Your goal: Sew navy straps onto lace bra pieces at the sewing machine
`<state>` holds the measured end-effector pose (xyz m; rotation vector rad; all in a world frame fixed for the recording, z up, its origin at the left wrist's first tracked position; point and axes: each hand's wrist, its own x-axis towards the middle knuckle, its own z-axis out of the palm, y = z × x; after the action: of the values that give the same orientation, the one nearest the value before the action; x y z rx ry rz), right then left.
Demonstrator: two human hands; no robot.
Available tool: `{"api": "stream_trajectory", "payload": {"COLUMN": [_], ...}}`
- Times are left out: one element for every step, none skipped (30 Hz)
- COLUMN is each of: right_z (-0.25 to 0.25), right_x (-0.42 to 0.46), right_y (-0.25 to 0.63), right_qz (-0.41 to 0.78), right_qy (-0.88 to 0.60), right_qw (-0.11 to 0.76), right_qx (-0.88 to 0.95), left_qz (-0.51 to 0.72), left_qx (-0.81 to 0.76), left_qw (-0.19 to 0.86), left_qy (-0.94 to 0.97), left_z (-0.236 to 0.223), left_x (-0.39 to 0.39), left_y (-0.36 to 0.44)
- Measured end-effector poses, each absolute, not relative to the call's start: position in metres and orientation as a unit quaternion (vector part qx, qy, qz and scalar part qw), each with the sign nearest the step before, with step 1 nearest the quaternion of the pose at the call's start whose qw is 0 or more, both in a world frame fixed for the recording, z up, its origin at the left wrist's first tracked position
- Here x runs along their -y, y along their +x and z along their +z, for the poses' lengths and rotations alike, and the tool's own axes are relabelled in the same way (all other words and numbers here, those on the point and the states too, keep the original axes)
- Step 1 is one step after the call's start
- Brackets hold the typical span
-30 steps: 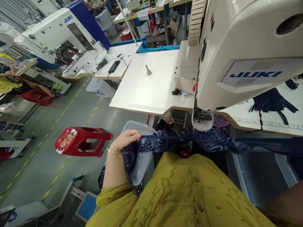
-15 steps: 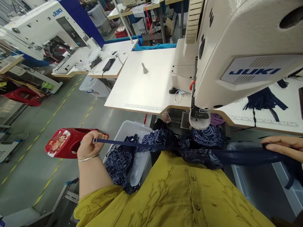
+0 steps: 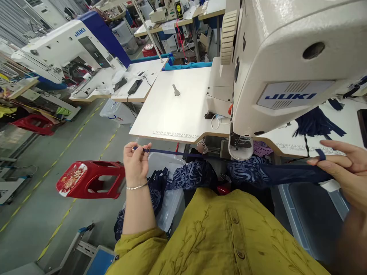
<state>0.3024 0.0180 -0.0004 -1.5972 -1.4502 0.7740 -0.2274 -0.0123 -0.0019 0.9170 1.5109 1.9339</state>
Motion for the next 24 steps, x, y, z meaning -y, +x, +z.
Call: {"api": "stream_trajectory", "payload": {"right_z": [-0.001, -0.001, -0.001, -0.001, 0.000, 0.001, 0.003, 0.005, 0.007, 0.008, 0.009, 0.010, 0.009, 0.008, 0.007, 0.005, 0.003, 0.002, 0.000, -0.001, -0.001, -0.001, -0.001, -0.001], "right_x": [-0.018, -0.018, -0.017, -0.016, -0.015, -0.014, -0.013, -0.011, -0.011, -0.010, -0.009, -0.009, -0.008, -0.008, -0.007, -0.007, -0.007, -0.006, -0.006, -0.005, -0.005, -0.004, -0.003, -0.003], "right_y": [0.293, 0.283, 0.271, 0.259, 0.246, 0.233, 0.221, 0.209, 0.199, 0.190, 0.182, 0.176, 0.172, 0.168, 0.166, 0.165, 0.164, 0.163, 0.163, 0.162, 0.161, 0.161, 0.160, 0.159], "right_qz": [0.354, 0.399, 0.432, 0.450, 0.460, 0.459, 0.444, 0.423, 0.390, 0.351, 0.311, 0.267, 0.225, 0.184, 0.143, 0.106, 0.074, 0.049, 0.030, 0.015, 0.004, -0.007, -0.018, -0.027], "right_qy": [-0.609, -0.579, -0.551, -0.529, -0.510, -0.496, -0.493, -0.492, -0.492, -0.489, -0.478, -0.465, -0.449, -0.434, -0.423, -0.414, -0.410, -0.406, -0.405, -0.405, -0.404, -0.402, -0.399, -0.394], "right_qw": [0.426, 0.433, 0.436, 0.428, 0.415, 0.407, 0.406, 0.401, 0.405, 0.406, 0.405, 0.403, 0.398, 0.392, 0.388, 0.384, 0.379, 0.373, 0.368, 0.364, 0.363, 0.367, 0.374, 0.382], "right_qx": [0.568, 0.564, 0.565, 0.578, 0.597, 0.614, 0.629, 0.647, 0.665, 0.688, 0.715, 0.741, 0.768, 0.790, 0.806, 0.818, 0.826, 0.832, 0.836, 0.839, 0.840, 0.839, 0.837, 0.835], "left_qz": [0.733, 0.739, 0.731, 0.705, 0.671, 0.628, 0.584, 0.551, 0.518, 0.494, 0.472, 0.453, 0.441, 0.432, 0.428, 0.425, 0.421, 0.415, 0.409, 0.402, 0.396, 0.393, 0.391, 0.389], "left_qx": [-0.531, -0.507, -0.490, -0.479, -0.471, -0.463, -0.453, -0.441, -0.434, -0.439, -0.449, -0.462, -0.478, -0.493, -0.509, -0.522, -0.534, -0.543, -0.546, -0.546, -0.543, -0.540, -0.539, -0.539], "left_qw": [0.272, 0.302, 0.337, 0.386, 0.437, 0.489, 0.537, 0.573, 0.600, 0.612, 0.613, 0.606, 0.589, 0.563, 0.531, 0.495, 0.456, 0.416, 0.379, 0.344, 0.310, 0.278, 0.246, 0.219], "left_qy": [0.327, 0.324, 0.333, 0.352, 0.371, 0.390, 0.406, 0.416, 0.428, 0.435, 0.447, 0.462, 0.481, 0.503, 0.526, 0.549, 0.574, 0.600, 0.625, 0.650, 0.672, 0.691, 0.705, 0.715], "left_z": [0.001, 0.004, 0.008, 0.010, 0.012, 0.013, 0.014, 0.013, 0.012, 0.011, 0.010, 0.009, 0.009, 0.009, 0.009, 0.010, 0.011, 0.012, 0.013, 0.014, 0.015, 0.015, 0.015, 0.015], "left_x": [0.007, 0.002, -0.001, -0.004, -0.004, -0.004, -0.002, 0.000, 0.002, 0.004, 0.006, 0.007, 0.008, 0.009, 0.009, 0.009, 0.009, 0.009, 0.009, 0.009, 0.010, 0.010, 0.011, 0.012], "left_y": [-0.211, -0.193, -0.173, -0.153, -0.131, -0.111, -0.091, -0.073, -0.058, -0.045, -0.035, -0.027, -0.021, -0.017, -0.015, -0.013, -0.012, -0.011, -0.011, -0.010, -0.009, -0.008, -0.007, -0.005]}}
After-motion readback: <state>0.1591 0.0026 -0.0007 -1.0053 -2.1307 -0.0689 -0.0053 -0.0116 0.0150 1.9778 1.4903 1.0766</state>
